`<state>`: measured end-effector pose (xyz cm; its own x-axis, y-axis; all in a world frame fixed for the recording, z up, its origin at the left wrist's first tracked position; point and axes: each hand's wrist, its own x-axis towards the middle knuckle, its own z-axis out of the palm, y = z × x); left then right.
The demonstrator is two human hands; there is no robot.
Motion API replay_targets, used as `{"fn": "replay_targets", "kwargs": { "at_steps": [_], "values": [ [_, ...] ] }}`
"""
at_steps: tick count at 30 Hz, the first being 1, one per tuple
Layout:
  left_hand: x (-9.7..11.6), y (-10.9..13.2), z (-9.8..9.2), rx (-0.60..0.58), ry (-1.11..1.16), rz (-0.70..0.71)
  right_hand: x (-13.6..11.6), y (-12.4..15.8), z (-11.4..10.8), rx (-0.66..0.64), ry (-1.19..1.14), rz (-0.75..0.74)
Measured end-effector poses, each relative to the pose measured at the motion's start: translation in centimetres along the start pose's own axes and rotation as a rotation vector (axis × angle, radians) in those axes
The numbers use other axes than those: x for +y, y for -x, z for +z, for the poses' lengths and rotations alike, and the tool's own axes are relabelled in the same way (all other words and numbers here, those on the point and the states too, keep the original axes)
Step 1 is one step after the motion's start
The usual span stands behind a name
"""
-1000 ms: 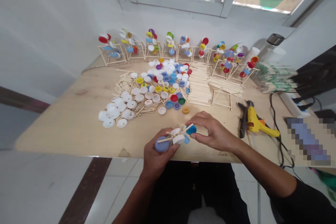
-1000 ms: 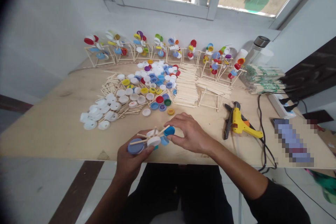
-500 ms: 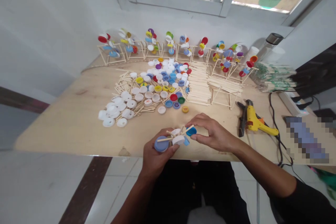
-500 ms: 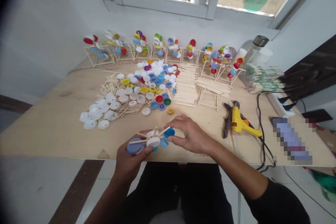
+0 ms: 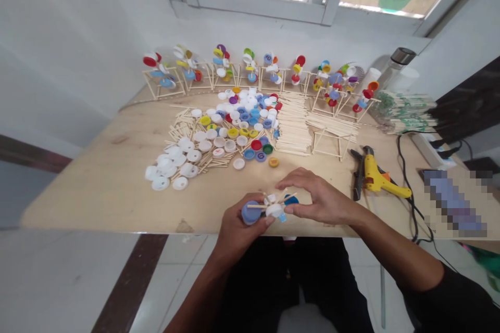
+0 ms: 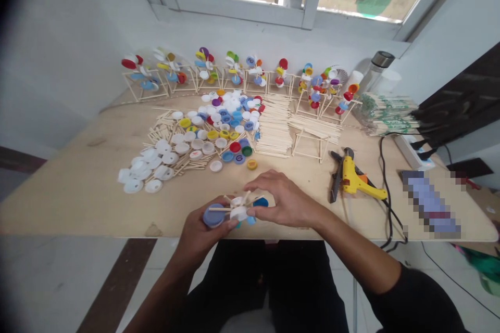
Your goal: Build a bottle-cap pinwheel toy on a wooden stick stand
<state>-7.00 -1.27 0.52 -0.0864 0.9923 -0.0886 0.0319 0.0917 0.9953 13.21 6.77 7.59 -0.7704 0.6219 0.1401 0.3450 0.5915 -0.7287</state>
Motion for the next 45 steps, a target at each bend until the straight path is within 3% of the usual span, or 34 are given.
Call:
{"fn": "replay_targets", "kwargs": {
  "at_steps": [8, 12, 16, 22, 29, 35, 40, 45],
  "values": [
    [2.3, -0.8, 0.4, -0.144, -0.101, 0.012, 0.3, 0.1, 0.3, -0.059, -0.052, 0.055],
    [2.9, -1.2, 0.7, -0.193, -0.11, -0.061, 0.7, 0.5, 0.5, -0.043, -0.079, 0.122],
    [2.0, -1.4, 0.5, -0.197, 0.026, -0.159, 1.0, 0.8, 0.7, 0.015, -0.22, 0.238],
    [0.8, -1.4, 0.6, -0.204, 0.297, -0.164, 1.7, 1.0, 1.8, 0.172, -0.52, 0.395],
    [1.1, -0.7, 1.8, -0.097, 0.383, -0.213, 1.5, 0.8, 3.3, 0.251, -0.641, 0.4],
    [0.9, -0.6, 1.7, 0.012, 0.255, -0.26, 1.2, 0.8, 4.1, 0.224, -0.633, 0.399],
    [1.3, -0.5, 2.0, 0.05, 0.223, -0.24, 1.0, 1.1, 4.0, 0.223, -0.525, 0.355],
    [1.6, -0.3, 2.4, 0.116, 0.219, -0.247, 1.5, 3.0, 2.5, 0.247, -0.302, 0.275]
  ]
}}
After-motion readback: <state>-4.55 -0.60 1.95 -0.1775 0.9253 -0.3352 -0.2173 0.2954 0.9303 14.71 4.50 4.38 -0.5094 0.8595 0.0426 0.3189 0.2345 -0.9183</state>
